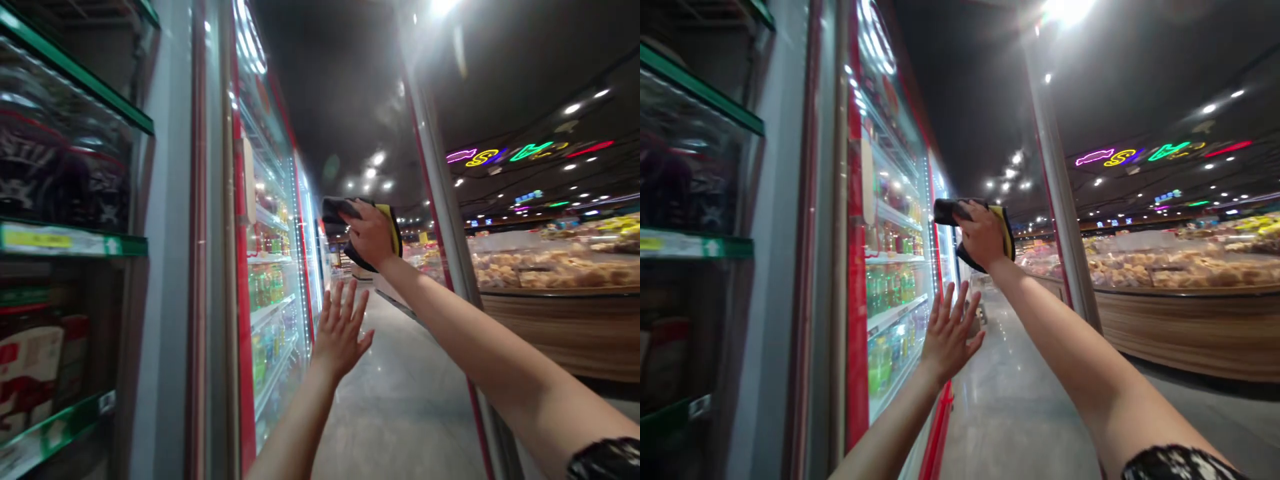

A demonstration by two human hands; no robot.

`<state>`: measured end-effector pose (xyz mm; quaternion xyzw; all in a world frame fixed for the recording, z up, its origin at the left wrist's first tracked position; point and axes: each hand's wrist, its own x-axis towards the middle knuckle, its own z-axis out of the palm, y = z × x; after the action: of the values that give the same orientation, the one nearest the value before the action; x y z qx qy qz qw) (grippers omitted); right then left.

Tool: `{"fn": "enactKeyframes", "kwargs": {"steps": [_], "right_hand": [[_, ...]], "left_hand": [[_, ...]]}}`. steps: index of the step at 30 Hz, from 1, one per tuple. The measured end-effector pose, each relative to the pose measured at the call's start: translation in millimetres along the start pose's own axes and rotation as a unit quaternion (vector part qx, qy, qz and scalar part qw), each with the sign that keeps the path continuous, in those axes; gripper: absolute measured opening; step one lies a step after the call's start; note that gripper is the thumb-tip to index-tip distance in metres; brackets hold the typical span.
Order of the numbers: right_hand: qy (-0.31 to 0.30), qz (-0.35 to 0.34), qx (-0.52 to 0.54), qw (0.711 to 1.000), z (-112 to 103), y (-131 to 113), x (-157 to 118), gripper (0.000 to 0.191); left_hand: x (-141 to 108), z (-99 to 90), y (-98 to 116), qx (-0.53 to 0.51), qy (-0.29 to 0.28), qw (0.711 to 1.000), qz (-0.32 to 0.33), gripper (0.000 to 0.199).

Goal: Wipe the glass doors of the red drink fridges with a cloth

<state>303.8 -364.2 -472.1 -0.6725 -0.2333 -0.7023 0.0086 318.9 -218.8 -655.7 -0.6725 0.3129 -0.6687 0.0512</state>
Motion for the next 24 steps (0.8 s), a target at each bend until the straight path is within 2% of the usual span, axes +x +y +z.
{"fn": "enactKeyframes", "kwargs": {"steps": [2, 4, 6, 8, 10, 12, 15, 18, 21, 24], "right_hand": [[-0.003, -0.005, 0.001, 1.000, 12.3, -28.1, 15.9, 0.043], [-0.028, -0.064, 0.013, 0.997, 19.0, -53.1, 20.1, 0.040], [-0.055, -0.139, 0.034, 0.988, 18.6, -64.8, 14.1, 0.038], [-0.060, -0.166, 0.051, 0.983, 14.7, -63.7, 6.5, 0.036], [-0.035, -0.132, 0.055, 0.989, 13.0, -59.7, 6.5, 0.034], [-0.011, -0.079, 0.051, 0.996, 17.3, -64.2, 17.8, 0.034], [-0.015, -0.031, 0.041, 0.999, 33.9, -95.0, 45.5, 0.038], [-0.051, -0.056, 0.034, 0.997, 51.9, -136.6, 56.9, 0.041], [-0.093, -0.138, 0.040, 0.985, 60.6, -163.8, 36.6, 0.034], [-0.111, -0.188, 0.037, 0.975, 60.8, -172.9, 7.2, 0.030]], "left_hand": [[-2.3, 0.3, 0.6, -0.005, 0.000, 1.000, 0.001, 0.086], [-4.4, 0.9, 1.4, -0.013, 0.015, 1.000, 0.000, 0.085], [-6.2, 1.3, 2.5, -0.020, 0.032, 0.999, -0.002, 0.085], [-7.8, 1.6, 3.9, -0.024, 0.038, 0.999, -0.006, 0.085], [-9.4, 2.3, 5.3, -0.026, 0.037, 0.999, -0.007, 0.086], [-11.2, 3.8, 6.4, -0.029, 0.042, 0.999, -0.006, 0.086], [-13.0, 6.2, 6.9, -0.045, 0.041, 0.998, -0.002, 0.083], [-13.2, 5.4, 6.8, -0.071, 0.007, 0.997, -0.002, 0.081], [-13.4, 2.0, 7.2, -0.084, -0.005, 0.996, 0.002, 0.080], [-14.5, -0.4, 7.4, -0.085, -0.002, 0.996, 0.007, 0.079]]}}
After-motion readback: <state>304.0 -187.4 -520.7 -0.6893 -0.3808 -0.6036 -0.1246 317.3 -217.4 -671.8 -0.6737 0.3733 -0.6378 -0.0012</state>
